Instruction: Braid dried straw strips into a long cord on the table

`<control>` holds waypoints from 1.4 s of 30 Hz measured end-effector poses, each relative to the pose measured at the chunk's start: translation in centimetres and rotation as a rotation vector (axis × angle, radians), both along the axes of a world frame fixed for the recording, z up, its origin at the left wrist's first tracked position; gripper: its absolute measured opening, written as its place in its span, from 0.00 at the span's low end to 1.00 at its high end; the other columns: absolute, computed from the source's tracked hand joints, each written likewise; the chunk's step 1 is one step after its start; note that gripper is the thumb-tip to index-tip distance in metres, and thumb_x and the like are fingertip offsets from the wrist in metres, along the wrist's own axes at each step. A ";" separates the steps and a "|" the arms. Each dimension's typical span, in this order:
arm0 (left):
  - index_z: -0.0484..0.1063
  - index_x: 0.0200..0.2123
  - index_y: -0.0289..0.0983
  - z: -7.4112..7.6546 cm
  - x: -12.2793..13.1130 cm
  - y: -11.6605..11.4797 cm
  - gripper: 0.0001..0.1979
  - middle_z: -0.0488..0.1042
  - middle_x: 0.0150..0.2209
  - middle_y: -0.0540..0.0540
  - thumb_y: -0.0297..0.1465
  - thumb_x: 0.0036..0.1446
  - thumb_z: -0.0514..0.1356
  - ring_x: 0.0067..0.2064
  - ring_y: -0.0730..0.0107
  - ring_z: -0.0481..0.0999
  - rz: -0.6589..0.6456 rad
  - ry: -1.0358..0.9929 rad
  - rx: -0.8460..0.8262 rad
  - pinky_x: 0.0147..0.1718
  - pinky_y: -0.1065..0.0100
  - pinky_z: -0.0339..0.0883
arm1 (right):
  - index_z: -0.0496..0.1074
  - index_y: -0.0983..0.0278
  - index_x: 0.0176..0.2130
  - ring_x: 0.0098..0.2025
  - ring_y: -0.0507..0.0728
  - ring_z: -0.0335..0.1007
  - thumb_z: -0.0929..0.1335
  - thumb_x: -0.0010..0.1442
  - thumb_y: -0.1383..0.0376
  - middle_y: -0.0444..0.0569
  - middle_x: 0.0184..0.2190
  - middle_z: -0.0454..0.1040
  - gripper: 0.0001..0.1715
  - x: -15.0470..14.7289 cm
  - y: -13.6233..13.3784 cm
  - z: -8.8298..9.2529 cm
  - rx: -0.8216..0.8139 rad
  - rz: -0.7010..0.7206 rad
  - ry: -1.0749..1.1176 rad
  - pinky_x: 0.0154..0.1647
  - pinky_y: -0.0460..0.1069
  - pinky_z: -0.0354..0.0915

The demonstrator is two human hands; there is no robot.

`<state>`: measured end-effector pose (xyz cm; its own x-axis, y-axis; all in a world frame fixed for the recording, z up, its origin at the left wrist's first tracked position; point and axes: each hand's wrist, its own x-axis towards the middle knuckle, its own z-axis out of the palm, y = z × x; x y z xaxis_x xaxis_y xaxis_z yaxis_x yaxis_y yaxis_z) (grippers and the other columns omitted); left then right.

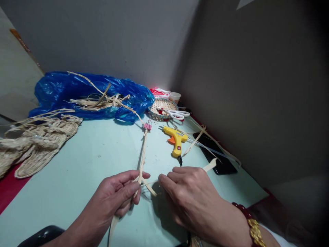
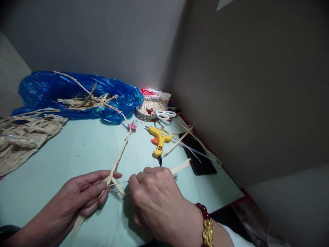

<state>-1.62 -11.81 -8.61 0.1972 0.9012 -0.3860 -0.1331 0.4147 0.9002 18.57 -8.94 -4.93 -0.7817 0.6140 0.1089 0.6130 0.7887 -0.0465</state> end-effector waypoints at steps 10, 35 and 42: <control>0.73 0.48 0.34 0.4 0.1 0.1 0.24 0.65 0.20 0.55 0.43 0.51 0.63 0.18 0.83 0.50 -0.008 0.081 0.007 0.18 0.73 0.38 | 0.62 0.63 0.24 0.16 0.50 0.47 0.62 0.48 0.70 0.45 0.17 0.67 0.03 -1.5 -1.3 -0.1 -0.060 -0.056 0.026 0.20 0.49 0.39; 0.70 0.28 0.38 0.3 0.2 -0.6 0.13 0.68 0.24 0.53 0.40 0.59 0.56 0.25 0.75 0.63 -0.045 0.315 0.226 0.26 0.73 0.55 | 0.60 0.63 0.28 0.26 0.48 0.58 0.61 0.66 0.60 0.39 0.23 0.66 0.15 -3.5 0.2 -1.4 -0.627 -0.274 0.602 0.27 0.43 0.52; 0.66 0.23 0.39 0.4 -0.2 -0.2 0.18 0.69 0.25 0.52 0.40 0.62 0.50 0.31 0.70 0.69 -0.092 0.482 0.315 0.35 0.70 0.58 | 0.63 0.64 0.27 0.24 0.47 0.56 0.61 0.65 0.67 0.39 0.22 0.65 0.14 -3.5 0.4 -1.4 -0.603 -0.190 0.559 0.27 0.43 0.51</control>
<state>-1.83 -12.05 -8.22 0.1485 0.9745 -0.1681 0.3462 0.1080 0.9319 15.11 -8.54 -6.37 -0.5879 0.8066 0.0606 0.4943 0.4175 -0.7625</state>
